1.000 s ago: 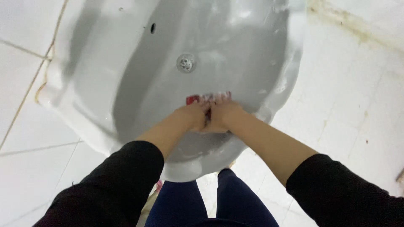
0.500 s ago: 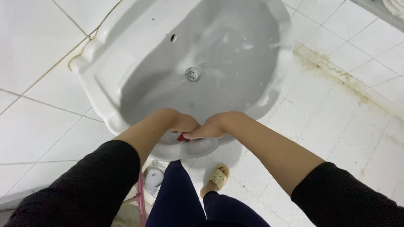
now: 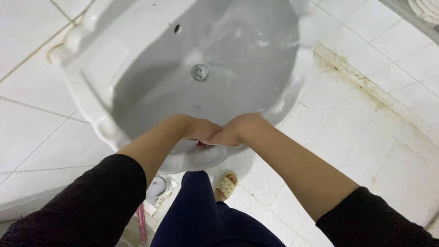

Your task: Washing a small piece of cloth by hand in a sink with soap.

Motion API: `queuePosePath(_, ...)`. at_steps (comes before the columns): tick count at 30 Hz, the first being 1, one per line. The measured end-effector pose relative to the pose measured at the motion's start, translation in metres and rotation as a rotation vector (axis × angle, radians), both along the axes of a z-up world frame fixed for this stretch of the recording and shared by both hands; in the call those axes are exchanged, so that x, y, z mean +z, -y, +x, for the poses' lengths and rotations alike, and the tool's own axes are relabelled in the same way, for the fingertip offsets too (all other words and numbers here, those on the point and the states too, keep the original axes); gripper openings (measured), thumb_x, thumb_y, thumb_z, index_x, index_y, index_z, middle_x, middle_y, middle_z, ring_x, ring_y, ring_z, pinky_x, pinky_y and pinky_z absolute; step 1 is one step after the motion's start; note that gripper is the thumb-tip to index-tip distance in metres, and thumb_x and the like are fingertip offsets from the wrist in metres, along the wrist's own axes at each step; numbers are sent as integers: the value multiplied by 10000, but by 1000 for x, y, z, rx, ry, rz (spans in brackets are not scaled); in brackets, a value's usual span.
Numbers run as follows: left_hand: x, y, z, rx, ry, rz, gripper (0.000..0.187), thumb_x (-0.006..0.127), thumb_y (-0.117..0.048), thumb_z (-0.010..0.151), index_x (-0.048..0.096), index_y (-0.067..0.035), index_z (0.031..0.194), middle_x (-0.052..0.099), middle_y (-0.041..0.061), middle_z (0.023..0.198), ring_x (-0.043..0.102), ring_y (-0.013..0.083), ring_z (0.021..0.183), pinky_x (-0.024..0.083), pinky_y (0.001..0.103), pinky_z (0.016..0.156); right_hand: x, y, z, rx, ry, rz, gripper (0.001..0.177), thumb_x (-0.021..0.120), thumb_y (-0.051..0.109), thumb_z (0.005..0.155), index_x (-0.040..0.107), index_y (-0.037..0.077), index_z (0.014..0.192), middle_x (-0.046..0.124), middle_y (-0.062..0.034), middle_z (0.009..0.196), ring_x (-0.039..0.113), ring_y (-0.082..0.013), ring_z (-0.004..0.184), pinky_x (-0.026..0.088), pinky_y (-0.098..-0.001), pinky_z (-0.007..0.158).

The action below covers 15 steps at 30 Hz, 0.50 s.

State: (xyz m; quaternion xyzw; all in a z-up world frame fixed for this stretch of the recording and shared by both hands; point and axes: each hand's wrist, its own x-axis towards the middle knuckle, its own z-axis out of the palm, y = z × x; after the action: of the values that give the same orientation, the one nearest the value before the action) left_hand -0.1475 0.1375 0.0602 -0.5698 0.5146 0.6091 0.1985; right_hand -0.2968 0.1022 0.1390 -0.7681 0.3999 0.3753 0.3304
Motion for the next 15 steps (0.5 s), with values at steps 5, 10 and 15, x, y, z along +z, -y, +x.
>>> queuePosePath(5, -53, 21, -8, -278, -26, -164, 534, 534, -342, 914, 602, -244, 1435, 637, 56, 1312, 564, 231, 1183, 426, 381, 1066, -21, 15, 4, 67, -112, -90, 1153, 435, 973, 635, 359, 317, 1580, 340, -25, 1648, 259, -327, 1549, 246, -462, 1248)
queuePosePath(10, -97, 38, -5, -593, -49, -407, 630, 579, -451, 911, 563, -204, 1490, 594, 93, 1503, 559, 276, 1361, 437, 408, 1149, -22, 35, 20, 135, -280, -88, 1423, 465, 1027, 659, 274, -14, 1610, 264, -192, 1684, 256, -320, 1563, 299, -418, 1233)
queuePosePath(15, -77, 67, -11, -513, 5, -406, 703, 586, -489, 928, 424, -194, 1545, 423, 119, 1601, 443, 298, 1443, 403, 438, 1166, -67, 57, 15, 60, -220, -146, 1330, 453, 958, 734, 129, 25, 1626, 99, -168, 1710, 97, -300, 1584, 184, -409, 1242)
